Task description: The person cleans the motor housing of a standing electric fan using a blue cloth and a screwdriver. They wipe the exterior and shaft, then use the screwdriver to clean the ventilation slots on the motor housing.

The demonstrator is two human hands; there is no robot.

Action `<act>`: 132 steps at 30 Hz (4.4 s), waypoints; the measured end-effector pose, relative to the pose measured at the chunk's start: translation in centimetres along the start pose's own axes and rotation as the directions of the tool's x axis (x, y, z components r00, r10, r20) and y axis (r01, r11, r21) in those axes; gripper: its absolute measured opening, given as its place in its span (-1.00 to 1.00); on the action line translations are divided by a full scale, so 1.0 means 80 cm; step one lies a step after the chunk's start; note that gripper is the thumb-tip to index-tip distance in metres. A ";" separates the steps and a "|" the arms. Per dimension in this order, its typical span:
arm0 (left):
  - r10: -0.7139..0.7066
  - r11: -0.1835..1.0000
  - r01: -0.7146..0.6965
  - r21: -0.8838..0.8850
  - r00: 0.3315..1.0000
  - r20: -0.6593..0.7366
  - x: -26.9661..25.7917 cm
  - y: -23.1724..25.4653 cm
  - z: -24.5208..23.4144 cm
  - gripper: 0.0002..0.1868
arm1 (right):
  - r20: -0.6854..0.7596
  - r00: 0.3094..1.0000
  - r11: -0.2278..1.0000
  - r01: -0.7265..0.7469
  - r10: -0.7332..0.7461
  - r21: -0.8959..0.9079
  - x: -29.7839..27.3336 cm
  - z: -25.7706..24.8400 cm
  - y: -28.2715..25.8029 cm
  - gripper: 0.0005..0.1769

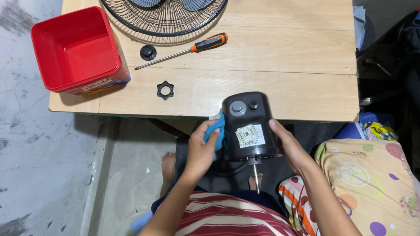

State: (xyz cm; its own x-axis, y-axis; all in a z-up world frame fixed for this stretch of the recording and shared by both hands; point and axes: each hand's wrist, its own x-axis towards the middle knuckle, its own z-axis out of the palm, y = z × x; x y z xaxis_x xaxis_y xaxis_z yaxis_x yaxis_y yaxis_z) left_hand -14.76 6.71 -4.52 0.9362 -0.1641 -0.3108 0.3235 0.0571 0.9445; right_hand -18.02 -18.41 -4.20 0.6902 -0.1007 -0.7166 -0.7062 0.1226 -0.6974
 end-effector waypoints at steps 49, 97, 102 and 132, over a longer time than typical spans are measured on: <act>0.051 0.917 -0.148 0.370 0.965 0.258 0.013 0.045 0.040 0.08 | 0.257 0.786 0.114 0.382 -0.562 -0.917 -0.026 0.072 -0.164 -0.60; 0.045 0.968 -0.101 0.232 0.971 0.235 0.019 0.004 0.037 0.31 | 0.282 0.593 0.143 0.567 -0.754 -0.811 -0.113 0.073 -0.096 -0.40; 0.054 0.977 -0.110 0.183 0.957 0.284 0.017 -0.004 0.037 0.21 | 0.353 0.555 0.004 0.540 -0.753 -0.842 -0.101 0.070 -0.081 -0.50; 0.207 0.931 -0.165 0.326 0.974 -0.098 0.013 0.059 0.033 -0.59 | 0.616 0.461 -0.167 0.699 -0.639 -0.695 -0.003 0.059 -0.146 -0.63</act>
State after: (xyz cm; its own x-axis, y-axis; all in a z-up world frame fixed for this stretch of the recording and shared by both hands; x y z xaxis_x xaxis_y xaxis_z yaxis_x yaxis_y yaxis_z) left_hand -12.62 4.22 -0.08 0.9917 -0.0515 -0.1178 0.1022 -0.2406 0.9652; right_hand -9.21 -15.14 4.15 0.8664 0.4837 0.1237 0.4903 -0.7775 -0.3938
